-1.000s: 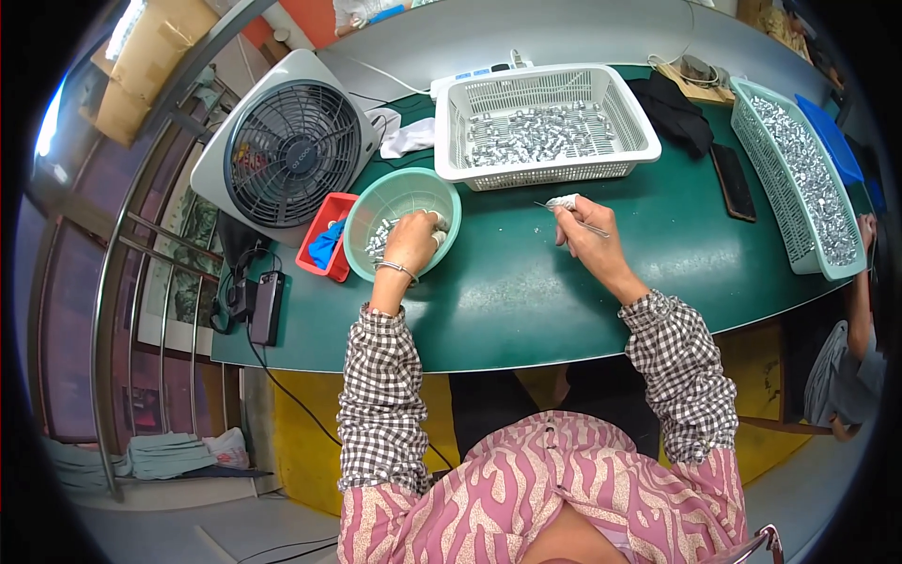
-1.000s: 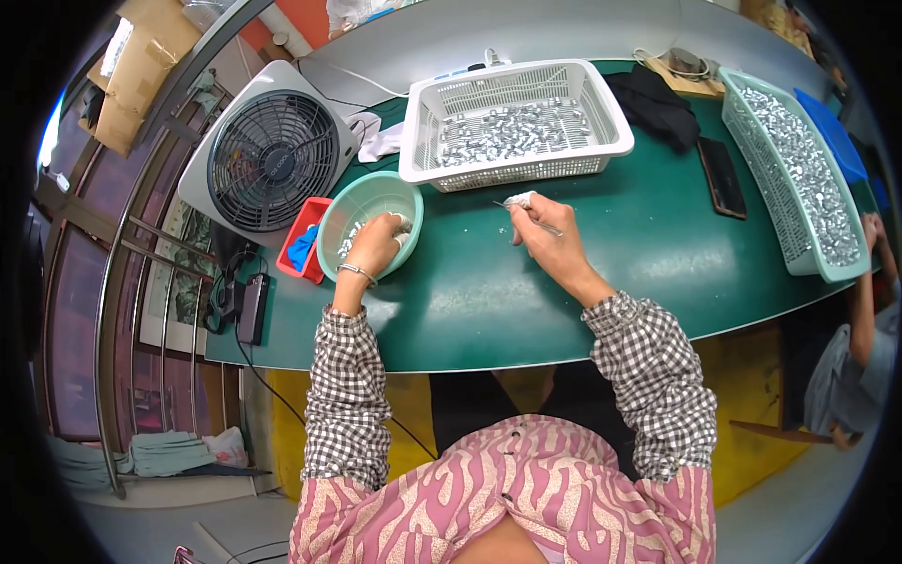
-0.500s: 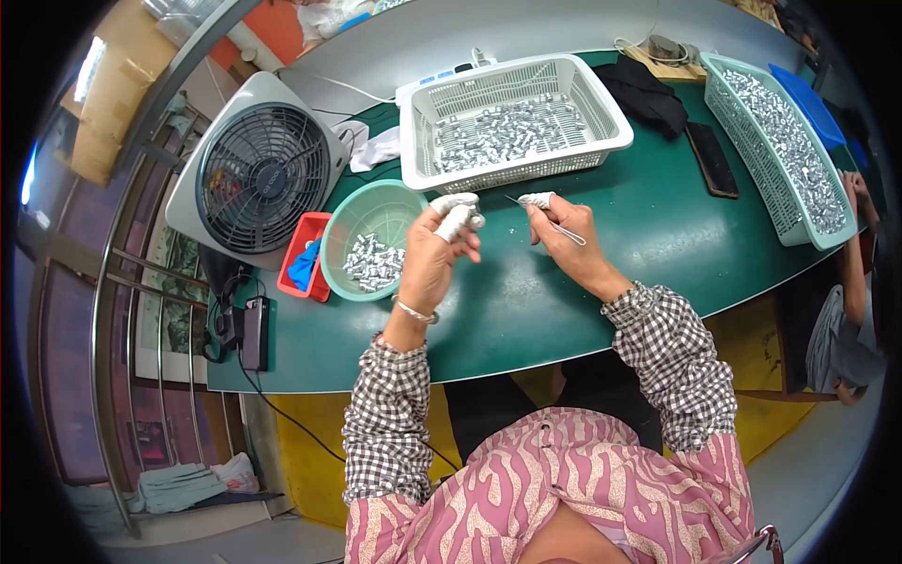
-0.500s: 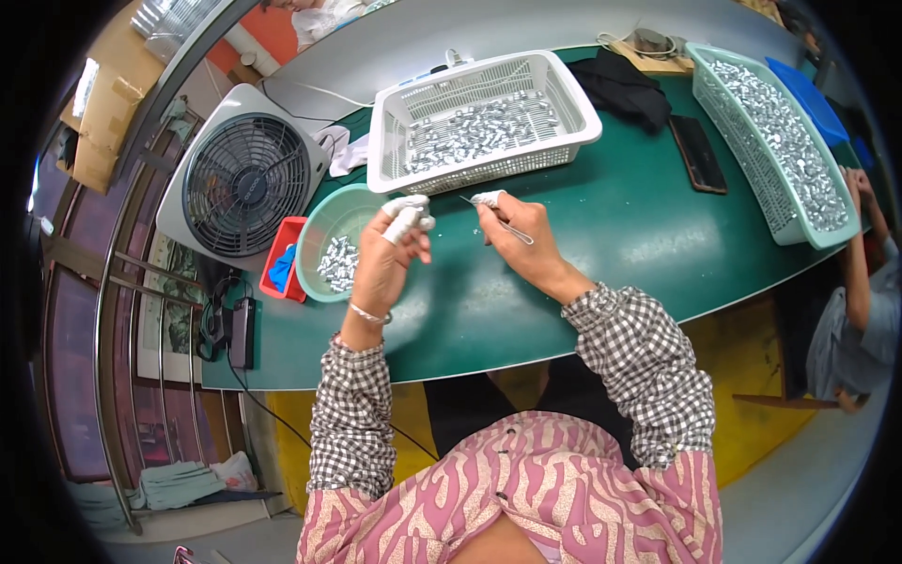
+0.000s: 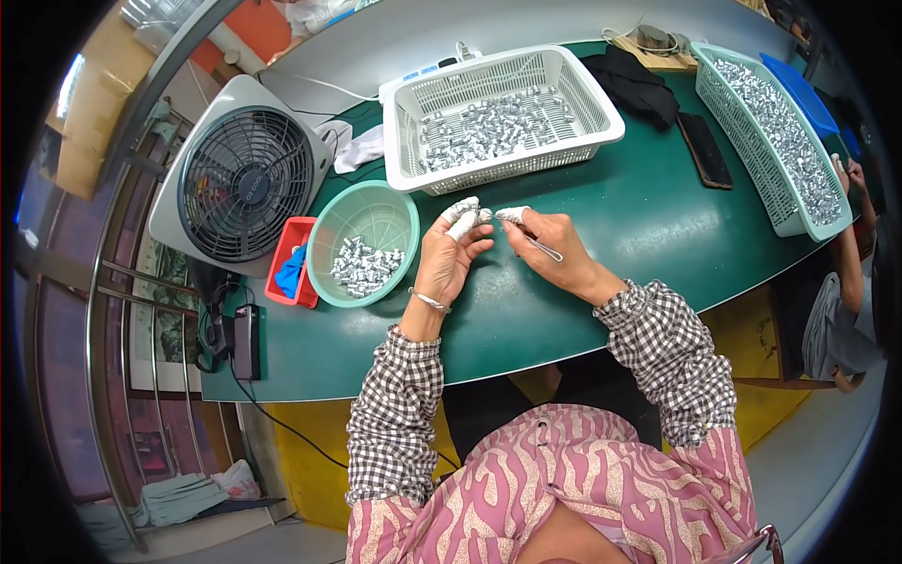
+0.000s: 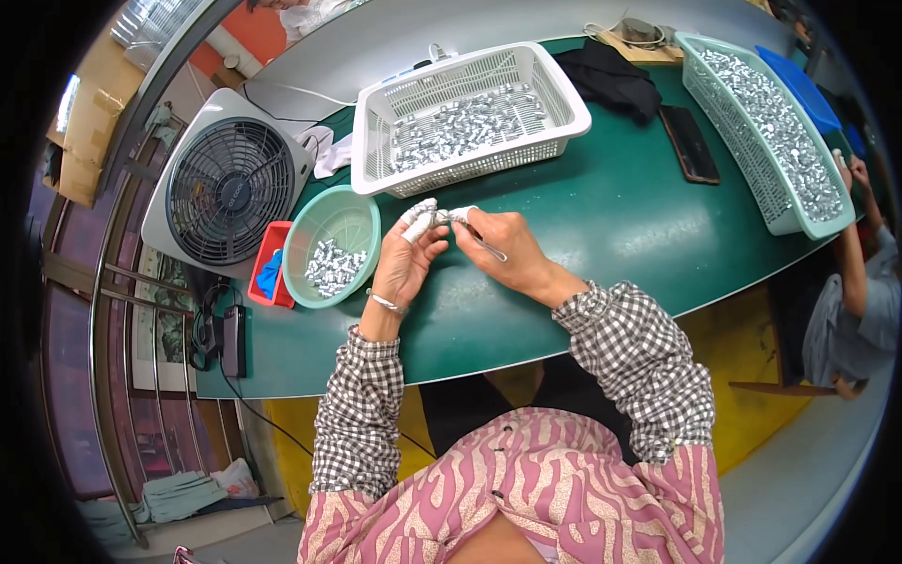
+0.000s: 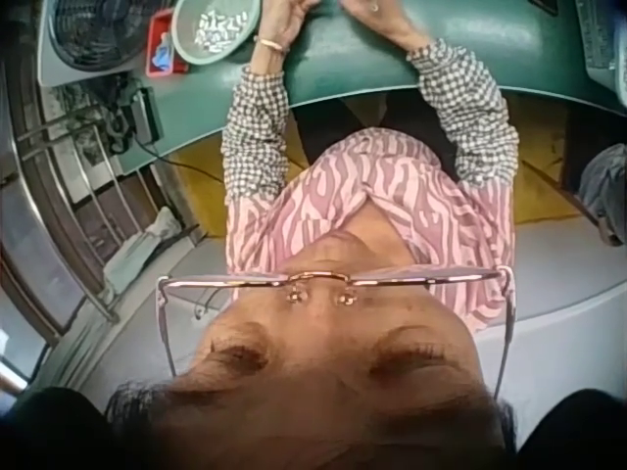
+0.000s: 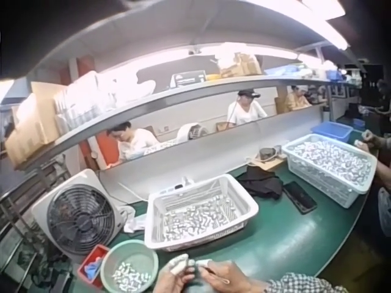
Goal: Assembling small white plastic and metal electronic components at a factory manual workstation.
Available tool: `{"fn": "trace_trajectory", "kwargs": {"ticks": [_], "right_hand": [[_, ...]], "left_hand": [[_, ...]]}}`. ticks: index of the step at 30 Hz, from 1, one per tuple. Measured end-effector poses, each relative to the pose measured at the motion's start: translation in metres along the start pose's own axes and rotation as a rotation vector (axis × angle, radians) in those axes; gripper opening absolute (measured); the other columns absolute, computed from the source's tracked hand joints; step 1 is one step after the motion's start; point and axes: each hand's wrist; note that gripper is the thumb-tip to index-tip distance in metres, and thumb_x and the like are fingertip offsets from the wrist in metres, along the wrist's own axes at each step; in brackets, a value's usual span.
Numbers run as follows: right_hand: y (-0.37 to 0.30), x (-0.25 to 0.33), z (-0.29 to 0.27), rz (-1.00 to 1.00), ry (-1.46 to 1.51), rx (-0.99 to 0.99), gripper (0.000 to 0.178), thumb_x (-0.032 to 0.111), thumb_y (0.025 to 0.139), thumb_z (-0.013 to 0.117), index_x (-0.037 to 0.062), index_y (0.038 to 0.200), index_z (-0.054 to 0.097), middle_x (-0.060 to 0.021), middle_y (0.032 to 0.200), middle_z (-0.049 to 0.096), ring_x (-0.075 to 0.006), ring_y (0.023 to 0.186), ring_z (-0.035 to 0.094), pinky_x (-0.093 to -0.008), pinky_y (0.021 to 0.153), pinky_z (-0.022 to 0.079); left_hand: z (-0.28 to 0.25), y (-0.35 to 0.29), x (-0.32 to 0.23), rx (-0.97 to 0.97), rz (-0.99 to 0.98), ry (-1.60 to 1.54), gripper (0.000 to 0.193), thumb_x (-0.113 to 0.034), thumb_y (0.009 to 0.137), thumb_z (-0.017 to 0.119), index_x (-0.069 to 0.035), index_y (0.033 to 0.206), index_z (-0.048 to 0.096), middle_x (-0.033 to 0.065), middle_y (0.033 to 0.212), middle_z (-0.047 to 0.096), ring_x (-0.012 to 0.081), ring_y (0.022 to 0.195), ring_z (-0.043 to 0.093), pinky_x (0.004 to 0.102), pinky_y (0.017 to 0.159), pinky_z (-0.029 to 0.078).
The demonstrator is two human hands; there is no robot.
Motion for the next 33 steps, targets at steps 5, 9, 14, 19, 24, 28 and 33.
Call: {"fn": "trace_trajectory", "kwargs": {"ticks": [5, 9, 14, 19, 24, 28, 33], "right_hand": [[0.0, -0.001, 0.0, -0.001, 0.003, 0.015, 0.01, 0.003, 0.08, 0.059, -0.0012, 0.074, 0.052, -0.0107, 0.054, 0.053, -0.0206, 0.043, 0.052, -0.0303, 0.04, 0.037], [-0.001, -0.001, 0.001, -0.02, -0.012, 0.019, 0.011, 0.003, 0.08, 0.059, -0.0015, 0.073, 0.052, -0.0113, 0.054, 0.052, -0.0202, 0.042, 0.051, -0.031, 0.039, 0.035], [0.0, -0.001, 0.001, -0.029, 0.018, 0.01, 0.012, 0.003, 0.08, 0.059, -0.0014, 0.072, 0.051, -0.012, 0.053, 0.052, -0.0197, 0.042, 0.049, -0.0311, 0.039, 0.034], [0.0, -0.001, 0.001, -0.008, 0.018, 0.015, 0.014, 0.004, 0.081, 0.059, -0.0009, 0.071, 0.05, -0.0125, 0.054, 0.051, -0.0217, 0.042, 0.049, -0.0321, 0.039, 0.034], [0.0, 0.002, 0.0, -0.088, -0.157, 0.053, 0.017, 0.006, 0.082, 0.057, 0.0002, 0.069, 0.047, -0.0138, 0.055, 0.05, -0.0283, 0.044, 0.05, -0.036, 0.041, 0.035], [-0.002, 0.005, 0.0, -0.031, -0.207, 0.143, 0.014, 0.01, 0.082, 0.055, 0.002, 0.073, 0.048, -0.015, 0.061, 0.055, -0.0339, 0.056, 0.055, -0.0412, 0.047, 0.041], [-0.002, 0.006, 0.0, -0.017, -0.122, 0.14, 0.016, 0.011, 0.084, 0.053, 0.0016, 0.072, 0.048, -0.0158, 0.061, 0.055, -0.0344, 0.056, 0.055, -0.0418, 0.048, 0.042]], "left_hand": [[0.004, -0.003, 0.0, -0.015, 0.014, 0.108, 0.028, -0.007, 0.086, 0.056, 0.001, 0.112, 0.049, 0.0101, 0.096, 0.06, 0.0167, 0.081, 0.062, 0.0258, 0.064, 0.055], [0.007, -0.004, 0.0, -0.027, 0.02, 0.153, 0.028, -0.007, 0.086, 0.056, 0.001, 0.112, 0.048, 0.0101, 0.097, 0.059, 0.0166, 0.081, 0.062, 0.0257, 0.064, 0.055], [0.009, -0.005, -0.001, -0.024, 0.01, 0.161, 0.029, -0.006, 0.085, 0.056, 0.001, 0.112, 0.048, 0.01, 0.097, 0.059, 0.0165, 0.081, 0.062, 0.0257, 0.064, 0.055], [0.009, -0.005, -0.001, -0.016, 0.011, 0.169, 0.029, -0.007, 0.085, 0.056, 0.001, 0.112, 0.048, 0.0096, 0.096, 0.059, 0.0166, 0.081, 0.061, 0.0255, 0.064, 0.055], [0.016, -0.008, 0.002, -0.036, 0.119, 0.336, 0.028, -0.007, 0.085, 0.057, 0.0, 0.111, 0.049, 0.009, 0.095, 0.059, 0.0168, 0.08, 0.061, 0.0251, 0.063, 0.055], [0.018, -0.008, 0.002, -0.05, 0.158, 0.387, 0.028, -0.009, 0.086, 0.057, 0.0, 0.111, 0.05, 0.0084, 0.094, 0.059, 0.0163, 0.079, 0.061, 0.0248, 0.061, 0.055], [0.012, -0.006, 0.002, -0.013, 0.022, 0.154, 0.025, -0.016, 0.089, 0.052, 0.0, 0.108, 0.052, 0.0058, 0.086, 0.058, 0.0124, 0.07, 0.058, 0.024, 0.056, 0.052]]}}
Point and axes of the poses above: each hand's wrist, its own y-axis towards the middle knuckle, its own z-axis out of the palm, x = y × z
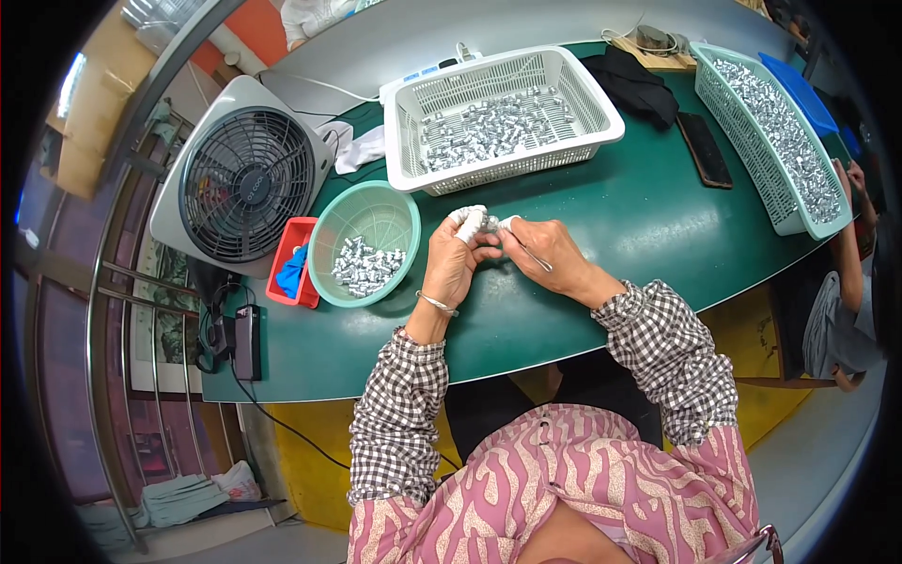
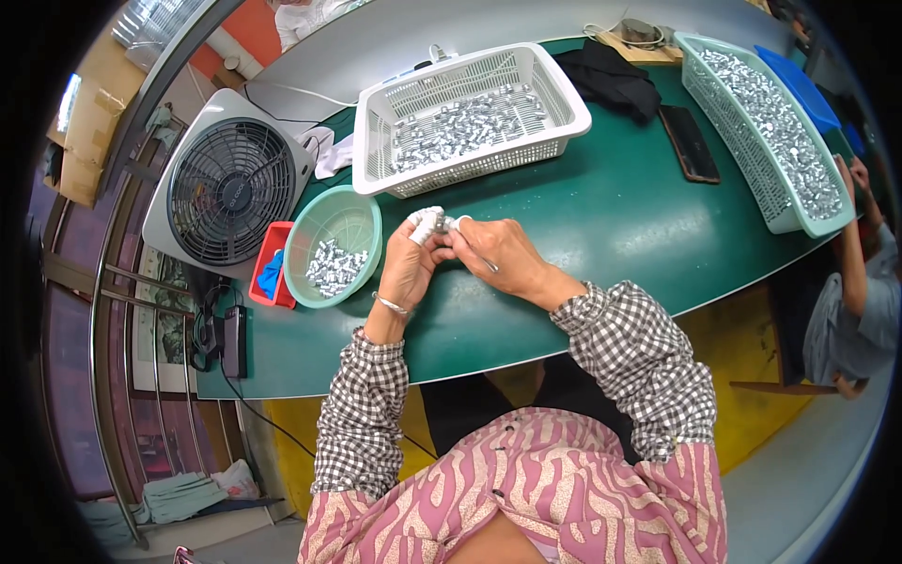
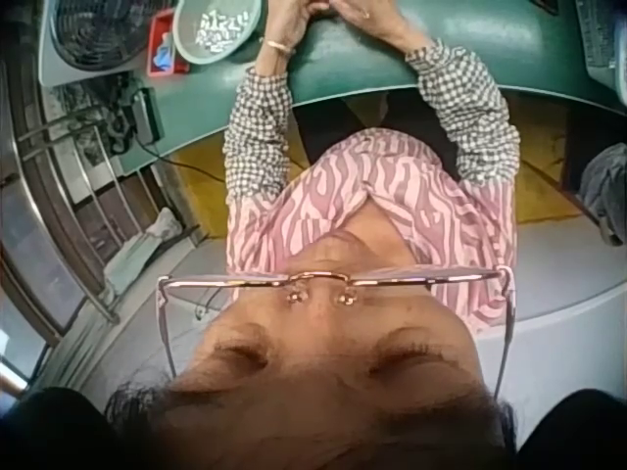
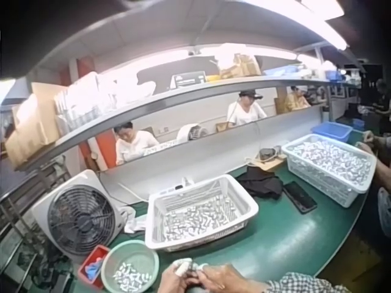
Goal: Assembling small white plastic and metal electronic components at a factory manual workstation.
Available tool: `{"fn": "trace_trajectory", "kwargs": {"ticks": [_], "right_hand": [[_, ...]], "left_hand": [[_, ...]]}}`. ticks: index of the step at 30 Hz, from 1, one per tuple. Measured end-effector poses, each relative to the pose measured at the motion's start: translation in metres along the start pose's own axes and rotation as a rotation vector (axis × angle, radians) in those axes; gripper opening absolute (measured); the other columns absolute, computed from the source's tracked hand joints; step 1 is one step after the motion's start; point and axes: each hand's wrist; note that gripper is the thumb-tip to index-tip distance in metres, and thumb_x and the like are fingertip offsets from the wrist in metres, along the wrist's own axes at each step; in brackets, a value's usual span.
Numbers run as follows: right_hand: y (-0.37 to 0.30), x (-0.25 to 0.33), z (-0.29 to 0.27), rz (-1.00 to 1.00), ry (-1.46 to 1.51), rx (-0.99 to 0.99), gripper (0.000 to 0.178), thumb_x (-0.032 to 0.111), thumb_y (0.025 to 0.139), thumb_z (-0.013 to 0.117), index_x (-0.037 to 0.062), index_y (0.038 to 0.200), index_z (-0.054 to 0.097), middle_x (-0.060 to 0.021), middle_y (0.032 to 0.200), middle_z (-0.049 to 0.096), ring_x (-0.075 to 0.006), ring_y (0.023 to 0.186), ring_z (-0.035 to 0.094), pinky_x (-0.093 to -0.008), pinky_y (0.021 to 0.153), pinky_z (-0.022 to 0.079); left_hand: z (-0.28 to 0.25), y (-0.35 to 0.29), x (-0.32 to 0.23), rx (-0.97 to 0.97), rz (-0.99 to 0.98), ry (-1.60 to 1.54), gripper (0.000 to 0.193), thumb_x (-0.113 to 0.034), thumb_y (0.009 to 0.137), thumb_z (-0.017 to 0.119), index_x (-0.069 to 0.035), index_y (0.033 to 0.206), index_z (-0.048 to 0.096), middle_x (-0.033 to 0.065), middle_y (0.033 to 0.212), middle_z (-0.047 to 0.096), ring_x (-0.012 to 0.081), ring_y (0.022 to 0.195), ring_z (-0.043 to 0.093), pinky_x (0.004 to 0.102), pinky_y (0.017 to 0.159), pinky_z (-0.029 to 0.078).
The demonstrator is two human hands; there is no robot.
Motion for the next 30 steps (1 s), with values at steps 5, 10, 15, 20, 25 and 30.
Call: {"fn": "trace_trajectory", "kwargs": {"ticks": [5, 10, 15, 20, 25, 30], "right_hand": [[0.001, -0.001, 0.001, 0.078, 0.119, 0.005, 0.017, 0.01, 0.085, 0.052, 0.0015, 0.07, 0.048, -0.0167, 0.061, 0.055, -0.0353, 0.056, 0.055, -0.0417, 0.047, 0.042], [-0.001, 0.0, 0.005, 0.01, -0.005, 0.049, 0.016, 0.009, 0.084, 0.052, 0.0015, 0.07, 0.047, -0.0156, 0.059, 0.056, -0.0343, 0.054, 0.056, -0.04, 0.046, 0.043], [-0.005, -0.003, 0.012, -0.096, -0.338, 0.148, 0.017, 0.008, 0.084, 0.053, 0.0006, 0.07, 0.046, -0.013, 0.055, 0.054, -0.0297, 0.051, 0.056, -0.038, 0.044, 0.043], [-0.002, 0.0, 0.011, -0.057, -0.226, 0.105, 0.011, 0.007, 0.079, 0.052, 0.0016, 0.072, 0.045, -0.0118, 0.058, 0.058, -0.027, 0.053, 0.06, -0.0351, 0.044, 0.046], [-0.001, -0.006, 0.02, -0.025, -0.047, 0.03, 0.012, 0.008, 0.081, 0.05, 0.0007, 0.073, 0.045, -0.0152, 0.059, 0.057, -0.0319, 0.054, 0.058, -0.0391, 0.046, 0.046], [0.0, -0.005, 0.02, 0.047, -0.037, 0.041, 0.016, 0.012, 0.084, 0.05, 0.0002, 0.073, 0.046, -0.0184, 0.06, 0.056, -0.0363, 0.056, 0.056, -0.0428, 0.048, 0.045]], "left_hand": [[0.0, -0.003, -0.001, 0.131, -0.145, -0.124, 0.028, -0.023, 0.093, 0.045, 0.001, 0.104, 0.054, 0.0026, 0.078, 0.055, 0.0081, 0.061, 0.051, 0.0215, 0.048, 0.045], [0.004, -0.004, 0.005, 0.079, -0.053, -0.127, 0.031, -0.027, 0.094, 0.044, 0.001, 0.102, 0.056, 0.0009, 0.072, 0.053, 0.0063, 0.055, 0.047, 0.0197, 0.042, 0.037], [0.008, -0.005, 0.009, -0.007, -0.072, 0.104, 0.03, -0.027, 0.094, 0.045, 0.001, 0.096, 0.056, -0.0003, 0.065, 0.05, 0.0061, 0.05, 0.044, 0.02, 0.039, 0.034], [0.018, -0.009, 0.013, -0.029, -0.027, 0.115, 0.029, -0.027, 0.094, 0.044, -0.001, 0.09, 0.056, -0.0016, 0.061, 0.047, 0.0059, 0.046, 0.04, 0.0205, 0.038, 0.033], [0.028, -0.009, 0.018, -0.061, 0.003, -0.054, 0.026, -0.026, 0.094, 0.042, -0.003, 0.092, 0.054, -0.002, 0.064, 0.047, 0.0054, 0.049, 0.039, 0.0199, 0.04, 0.032], [0.02, -0.008, 0.015, -0.051, -0.075, -0.173, 0.025, -0.025, 0.095, 0.041, -0.004, 0.097, 0.054, -0.0026, 0.066, 0.047, 0.0049, 0.051, 0.038, 0.0197, 0.041, 0.031]]}}
Point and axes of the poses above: each hand's wrist, its own y-axis towards the middle knuckle, its own z-axis out of the palm, x = y × z
